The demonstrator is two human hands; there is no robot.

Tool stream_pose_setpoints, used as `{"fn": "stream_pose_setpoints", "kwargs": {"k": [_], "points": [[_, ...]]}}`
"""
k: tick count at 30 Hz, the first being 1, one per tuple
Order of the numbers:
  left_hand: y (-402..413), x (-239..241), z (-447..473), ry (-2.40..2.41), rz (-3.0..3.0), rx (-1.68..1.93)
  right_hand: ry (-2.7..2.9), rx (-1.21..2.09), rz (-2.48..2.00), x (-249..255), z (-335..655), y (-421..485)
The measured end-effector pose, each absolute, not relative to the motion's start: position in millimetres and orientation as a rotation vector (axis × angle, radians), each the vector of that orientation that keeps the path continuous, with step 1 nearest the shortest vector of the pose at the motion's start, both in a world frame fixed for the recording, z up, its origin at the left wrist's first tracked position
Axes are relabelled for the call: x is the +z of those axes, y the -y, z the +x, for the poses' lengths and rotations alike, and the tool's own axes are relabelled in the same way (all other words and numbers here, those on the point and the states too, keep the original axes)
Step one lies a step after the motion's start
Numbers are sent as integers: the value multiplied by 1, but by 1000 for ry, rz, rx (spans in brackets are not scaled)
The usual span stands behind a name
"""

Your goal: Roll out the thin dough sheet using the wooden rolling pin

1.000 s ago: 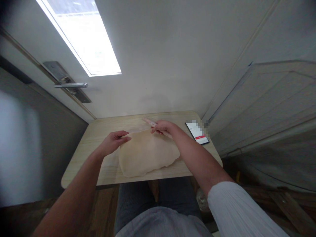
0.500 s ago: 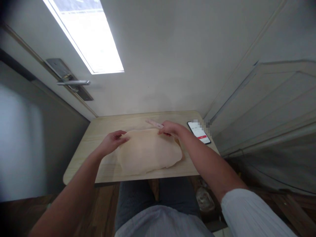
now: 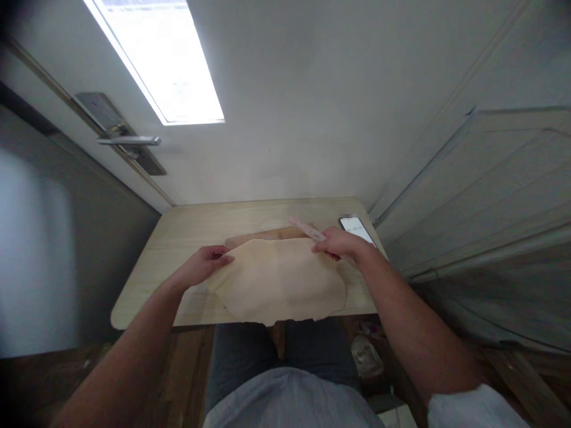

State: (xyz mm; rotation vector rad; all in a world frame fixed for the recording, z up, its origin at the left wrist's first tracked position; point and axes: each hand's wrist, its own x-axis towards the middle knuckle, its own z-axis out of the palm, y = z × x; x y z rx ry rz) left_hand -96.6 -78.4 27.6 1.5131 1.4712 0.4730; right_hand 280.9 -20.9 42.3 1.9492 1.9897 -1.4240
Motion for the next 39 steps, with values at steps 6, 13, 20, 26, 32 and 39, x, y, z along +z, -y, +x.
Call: {"fn": "stream_pose_setpoints", "kwargs": {"k": [6, 13, 20, 26, 32, 39], "points": [[75, 22, -82, -1484, 1504, 368, -1926, -1237, 2060, 37, 280, 16], [84, 16, -107, -1448, 1460, 285, -1987, -1337, 2030, 25, 269, 17], [87, 18, -122, -1398, 1305, 351, -2009, -1327, 1999, 26, 258, 23], [87, 21, -119, -1393, 1232, 365, -2007, -1262, 2050, 29, 253, 27], [99, 10, -115, -1561, 1312, 504, -2094, -966, 2182, 25, 255, 35], [115, 5, -114, -1853, 1517, 574, -2403, -739, 2030, 38, 250, 91]]}}
